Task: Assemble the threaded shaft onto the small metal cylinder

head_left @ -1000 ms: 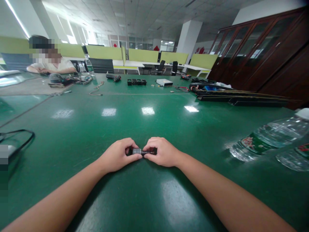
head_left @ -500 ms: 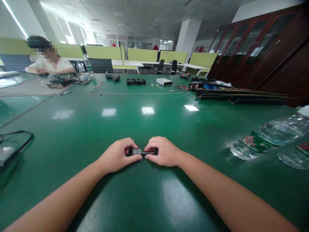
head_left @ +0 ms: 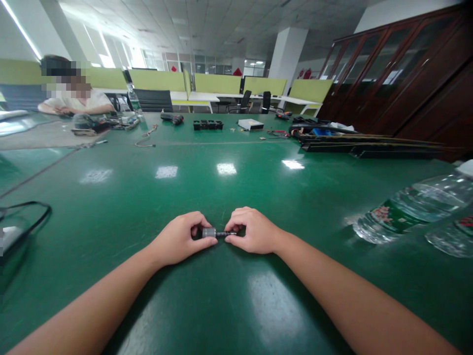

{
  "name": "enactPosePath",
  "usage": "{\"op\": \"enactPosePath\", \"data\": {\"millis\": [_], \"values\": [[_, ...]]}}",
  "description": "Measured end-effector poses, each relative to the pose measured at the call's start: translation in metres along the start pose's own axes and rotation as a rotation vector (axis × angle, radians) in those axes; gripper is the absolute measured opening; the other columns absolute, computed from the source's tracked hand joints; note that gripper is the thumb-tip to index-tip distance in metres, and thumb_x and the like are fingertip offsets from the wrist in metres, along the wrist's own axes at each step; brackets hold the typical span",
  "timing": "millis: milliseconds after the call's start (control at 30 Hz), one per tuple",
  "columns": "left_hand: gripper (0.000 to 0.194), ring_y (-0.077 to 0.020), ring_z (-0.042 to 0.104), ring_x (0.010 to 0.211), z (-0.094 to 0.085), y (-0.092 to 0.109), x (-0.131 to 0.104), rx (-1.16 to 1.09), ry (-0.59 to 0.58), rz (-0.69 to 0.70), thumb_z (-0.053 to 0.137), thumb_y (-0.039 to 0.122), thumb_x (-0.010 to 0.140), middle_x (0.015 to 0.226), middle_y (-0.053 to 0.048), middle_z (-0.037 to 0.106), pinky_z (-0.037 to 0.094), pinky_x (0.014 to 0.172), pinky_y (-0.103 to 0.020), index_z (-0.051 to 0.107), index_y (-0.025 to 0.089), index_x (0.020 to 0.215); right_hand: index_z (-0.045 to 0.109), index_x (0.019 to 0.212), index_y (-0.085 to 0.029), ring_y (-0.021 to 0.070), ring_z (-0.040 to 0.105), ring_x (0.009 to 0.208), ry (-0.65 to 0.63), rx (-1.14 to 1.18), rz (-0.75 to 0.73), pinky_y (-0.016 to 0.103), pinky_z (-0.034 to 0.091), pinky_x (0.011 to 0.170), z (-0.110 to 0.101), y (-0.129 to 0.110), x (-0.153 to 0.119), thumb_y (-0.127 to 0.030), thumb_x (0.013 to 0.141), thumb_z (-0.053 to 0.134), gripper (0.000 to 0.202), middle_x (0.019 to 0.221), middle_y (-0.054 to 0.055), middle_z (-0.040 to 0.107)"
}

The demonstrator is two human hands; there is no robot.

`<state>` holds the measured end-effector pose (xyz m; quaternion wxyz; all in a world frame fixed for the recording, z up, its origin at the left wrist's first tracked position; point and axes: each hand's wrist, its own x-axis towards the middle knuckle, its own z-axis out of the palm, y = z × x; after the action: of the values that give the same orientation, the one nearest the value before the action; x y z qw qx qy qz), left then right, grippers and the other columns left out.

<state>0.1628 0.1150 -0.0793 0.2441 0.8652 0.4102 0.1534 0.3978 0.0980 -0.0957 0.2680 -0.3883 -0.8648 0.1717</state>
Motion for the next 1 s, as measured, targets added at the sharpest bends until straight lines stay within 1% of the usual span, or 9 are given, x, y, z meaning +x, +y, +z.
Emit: {"op": "enactPosePath", "data": {"millis": [167,467,833,1000], "values": [[0.033,-0.0155,0.052,0.066,0.0001,-0.0003,-0.0007,0.009,-0.003,-0.002,0.066,0.05,0.08,0.073,0.0,0.058,0.036,0.06,-0.026,0.067,0.019,0.089,0.07,0.077,-0.018,0.0134,0.055,0.068,-0.004,0.003,0.015,0.028,0.04,0.07,-0.0021,-0.0004,-0.0007,-0.022,0.072,0.073,0.006,0.067,-0.001,0.062],[0.03,-0.0155,0.052,0.066,-0.0007,0.0014,-0.0005,0.021,-0.013,-0.017,0.065,0.047,0.081,0.073,0.0,0.058,0.036,0.059,-0.026,0.066,0.018,0.09,0.07,0.075,-0.017,0.0127,0.054,0.066,0.002,0.02,0.03,0.027,0.041,0.069,-0.003,0.0028,-0.0023,-0.02,0.071,0.073,0.006,0.066,-0.001,0.061],[0.031,-0.0157,0.052,0.066,-0.0018,0.0034,-0.0022,0.015,-0.021,-0.027,0.065,0.049,0.081,0.073,0.0,0.058,0.035,0.059,-0.026,0.066,0.019,0.089,0.071,0.075,-0.017,0.0118,0.055,0.064,0.001,0.035,0.053,0.026,0.041,0.066,-0.0066,0.0028,-0.0028,-0.021,0.071,0.074,0.007,0.065,-0.001,0.061],[0.033,-0.0157,0.052,0.066,-0.002,0.0032,-0.0027,0.021,-0.016,-0.03,0.065,0.05,0.08,0.073,0.0,0.058,0.036,0.059,-0.026,0.067,0.018,0.089,0.071,0.075,-0.016,0.0116,0.054,0.063,-0.004,0.035,0.089,0.025,0.041,0.065,-0.0094,0.0045,-0.0029,-0.02,0.07,0.074,0.007,0.065,-0.001,0.061]]}}
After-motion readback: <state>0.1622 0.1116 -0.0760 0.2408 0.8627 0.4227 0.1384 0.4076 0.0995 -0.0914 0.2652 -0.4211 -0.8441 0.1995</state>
